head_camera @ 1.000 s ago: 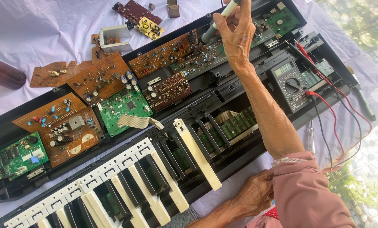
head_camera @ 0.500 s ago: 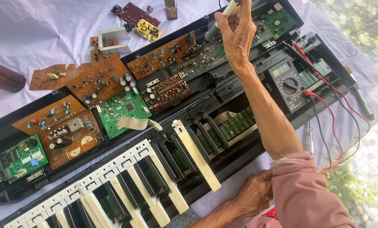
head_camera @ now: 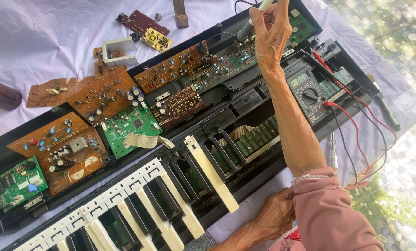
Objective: The person uses a soldering iron to repair or modify the internal circuit boards of an electronic keyboard.
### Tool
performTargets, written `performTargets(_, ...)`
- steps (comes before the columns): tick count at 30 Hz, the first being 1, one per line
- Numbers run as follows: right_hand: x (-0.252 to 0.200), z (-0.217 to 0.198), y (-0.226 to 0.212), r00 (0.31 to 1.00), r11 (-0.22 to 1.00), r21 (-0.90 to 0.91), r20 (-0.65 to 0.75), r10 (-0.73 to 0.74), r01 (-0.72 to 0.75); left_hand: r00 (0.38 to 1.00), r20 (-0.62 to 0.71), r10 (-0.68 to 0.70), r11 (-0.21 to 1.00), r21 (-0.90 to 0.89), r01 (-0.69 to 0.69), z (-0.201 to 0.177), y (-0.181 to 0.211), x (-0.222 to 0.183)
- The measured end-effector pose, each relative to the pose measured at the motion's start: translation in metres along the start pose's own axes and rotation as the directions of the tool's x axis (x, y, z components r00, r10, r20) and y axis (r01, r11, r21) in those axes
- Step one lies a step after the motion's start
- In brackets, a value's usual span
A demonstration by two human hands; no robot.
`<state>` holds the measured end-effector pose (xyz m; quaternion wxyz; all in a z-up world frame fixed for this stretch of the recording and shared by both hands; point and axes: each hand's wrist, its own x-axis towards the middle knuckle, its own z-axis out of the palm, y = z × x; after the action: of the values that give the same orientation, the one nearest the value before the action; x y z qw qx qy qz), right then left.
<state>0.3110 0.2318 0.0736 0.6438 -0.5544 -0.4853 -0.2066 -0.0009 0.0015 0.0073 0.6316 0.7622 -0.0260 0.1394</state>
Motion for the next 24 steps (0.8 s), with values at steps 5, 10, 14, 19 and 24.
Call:
performTargets(5, 0.0, -0.005, 0.002, 1.0, 0.999, -0.044, 0.0, 0.029, -0.029, 0.999, -0.033, -0.012, 0.999, -0.033, 0.011, 0.0, 0.0, 0.001)
performTargets(10, -0.003, -0.005, 0.018, 0.993, 0.974, 0.197, -0.02, 0.115, -0.109, 0.999, -0.038, -0.013, 0.999, -0.051, 0.011, 0.001, -0.001, 0.0)
performTargets(14, 0.004, -0.013, 0.002, 0.979, 0.931, 0.31, 0.004, 0.202, -0.193, 0.998, -0.013, -0.053, 0.995, -0.091, 0.052, -0.003, 0.008, 0.001)
performTargets(19, 0.005, -0.007, 0.008, 0.983, 0.969, 0.172, -0.01, 0.184, -0.179, 0.998, -0.016, -0.057, 0.998, -0.021, 0.057, -0.004, 0.01, 0.003)
performTargets(24, 0.01, 0.004, -0.019, 0.929, 0.868, 0.339, 0.067, 0.363, -0.363, 0.999, -0.038, 0.003, 0.999, 0.034, -0.002, 0.009, -0.012, 0.0)
